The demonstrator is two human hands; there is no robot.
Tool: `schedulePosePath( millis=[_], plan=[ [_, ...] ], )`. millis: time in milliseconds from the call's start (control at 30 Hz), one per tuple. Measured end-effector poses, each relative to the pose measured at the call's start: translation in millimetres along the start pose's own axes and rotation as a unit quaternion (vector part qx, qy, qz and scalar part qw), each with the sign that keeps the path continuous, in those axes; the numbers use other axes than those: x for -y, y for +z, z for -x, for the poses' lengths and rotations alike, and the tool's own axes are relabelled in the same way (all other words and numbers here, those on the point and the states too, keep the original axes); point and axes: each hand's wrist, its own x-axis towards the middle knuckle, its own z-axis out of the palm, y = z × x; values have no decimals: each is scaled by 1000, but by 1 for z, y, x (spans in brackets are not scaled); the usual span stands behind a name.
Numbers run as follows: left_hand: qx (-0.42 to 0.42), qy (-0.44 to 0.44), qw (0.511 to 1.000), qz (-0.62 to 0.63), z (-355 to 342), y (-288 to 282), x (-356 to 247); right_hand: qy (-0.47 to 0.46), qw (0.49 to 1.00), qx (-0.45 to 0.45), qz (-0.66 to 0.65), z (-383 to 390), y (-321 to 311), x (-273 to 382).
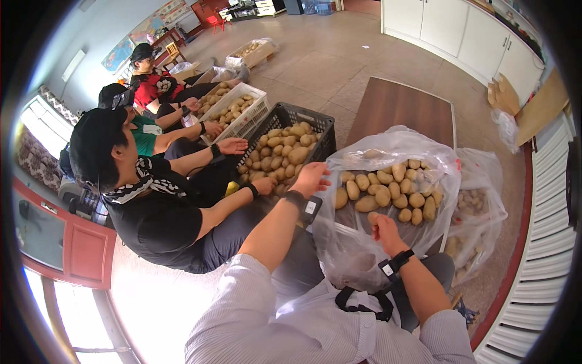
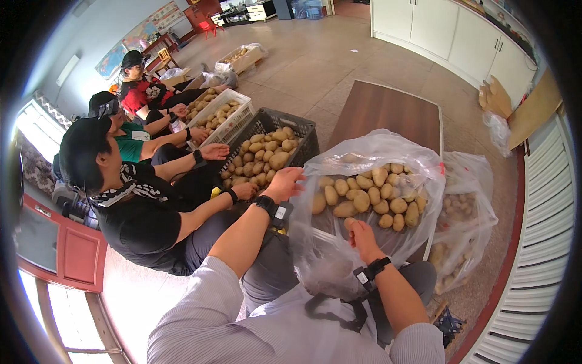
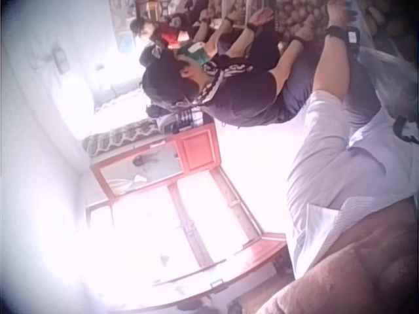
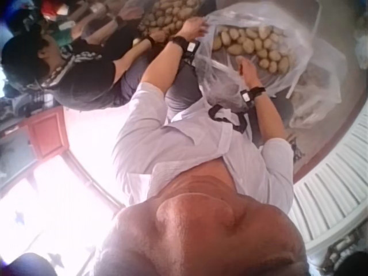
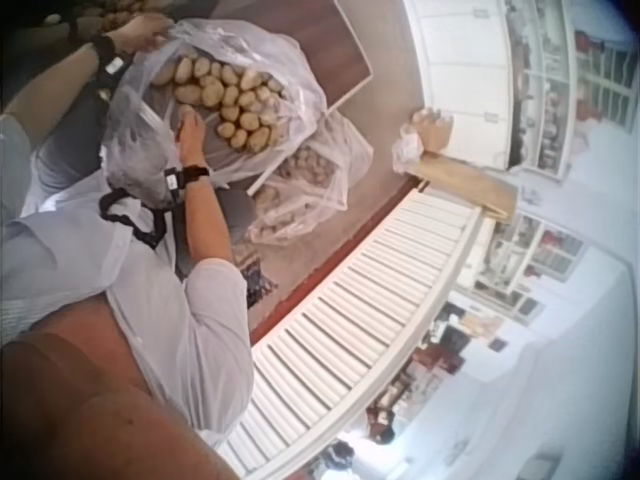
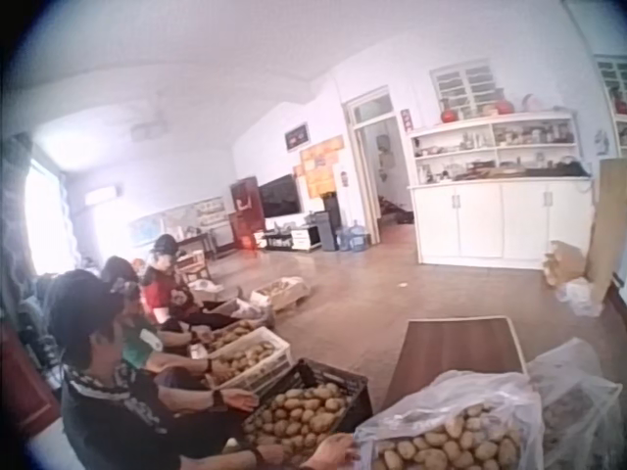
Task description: The person sorts potatoes by hand, picking them up from a plastic bag and placing them into a black crate while also moving potatoes within the bag.
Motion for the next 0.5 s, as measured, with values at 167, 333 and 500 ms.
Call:
schedulePosePath(
  millis=[167, 333, 500],
  plan=[
    [91, -37, 991, -94, 13, 19, 2, -6, 999, 35, -27, 1, 16, 22],
    [149, -56, 968, -192, 35, 53, -8, -40, 997, 58, -9, -3, 24, 41],
    [223, -75, 961, -148, 22, 50, 5, -96, 987, 109, 63, -16, 41, 52]
  ],
)
